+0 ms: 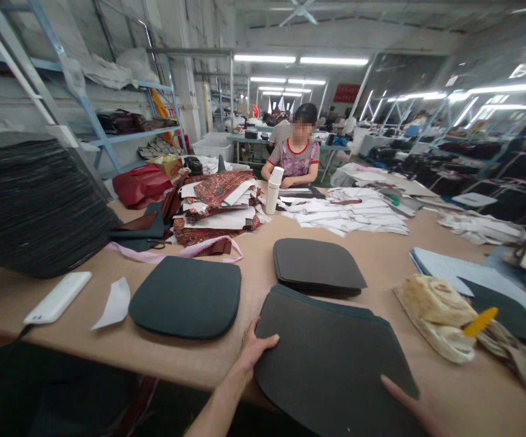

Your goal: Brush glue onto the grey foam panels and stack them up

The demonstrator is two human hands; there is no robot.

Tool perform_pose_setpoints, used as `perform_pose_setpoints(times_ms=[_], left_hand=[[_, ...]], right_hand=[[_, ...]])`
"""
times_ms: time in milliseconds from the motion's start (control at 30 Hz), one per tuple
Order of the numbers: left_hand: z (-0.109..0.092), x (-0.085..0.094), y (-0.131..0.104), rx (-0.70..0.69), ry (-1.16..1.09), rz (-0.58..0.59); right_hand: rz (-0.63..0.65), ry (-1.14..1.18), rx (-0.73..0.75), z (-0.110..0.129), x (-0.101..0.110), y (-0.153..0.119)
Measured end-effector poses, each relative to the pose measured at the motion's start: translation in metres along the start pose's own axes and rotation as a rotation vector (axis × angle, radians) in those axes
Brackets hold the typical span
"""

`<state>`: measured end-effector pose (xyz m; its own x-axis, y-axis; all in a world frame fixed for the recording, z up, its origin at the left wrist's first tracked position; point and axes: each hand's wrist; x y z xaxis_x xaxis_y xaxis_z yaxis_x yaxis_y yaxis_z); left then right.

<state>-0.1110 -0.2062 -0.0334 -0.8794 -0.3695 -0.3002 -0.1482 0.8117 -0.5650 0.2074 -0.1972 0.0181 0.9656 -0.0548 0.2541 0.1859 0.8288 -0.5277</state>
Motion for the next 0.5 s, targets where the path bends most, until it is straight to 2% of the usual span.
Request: perform_pose_setpoints(times_ms=[233, 300, 400, 500], left_hand=[[-0.004, 0.009, -0.002, 0.018, -0.071, 0.070], [-0.003, 0.014, -0.004, 0.027, -0.132, 0.113], [0.000, 0.020, -0.008, 0.042, -0.270, 0.165], [0.005, 0.025, -0.014, 0.044, -0.410, 0.150]], right_hand=[[-0.110, -0.087, 0.102, 0.020, -0.001, -0.011], [-0.149, -0.181, 0.198, 0.031, -0.005, -0.015], [-0.171, -0.337, 0.385, 0.058, -0.016, -0.024], [-0.108, -0.433, 0.551, 0.099, -0.034, -0.035]])
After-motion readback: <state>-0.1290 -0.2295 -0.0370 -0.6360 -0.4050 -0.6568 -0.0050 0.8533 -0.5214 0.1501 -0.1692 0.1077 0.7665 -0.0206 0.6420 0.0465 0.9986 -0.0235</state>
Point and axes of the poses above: each hand's wrist, its own y-axis towards the middle knuckle, its own x-axis out of the back of the hand, z = x × y, and after that the axes turned 1 degree about -z, right-handed
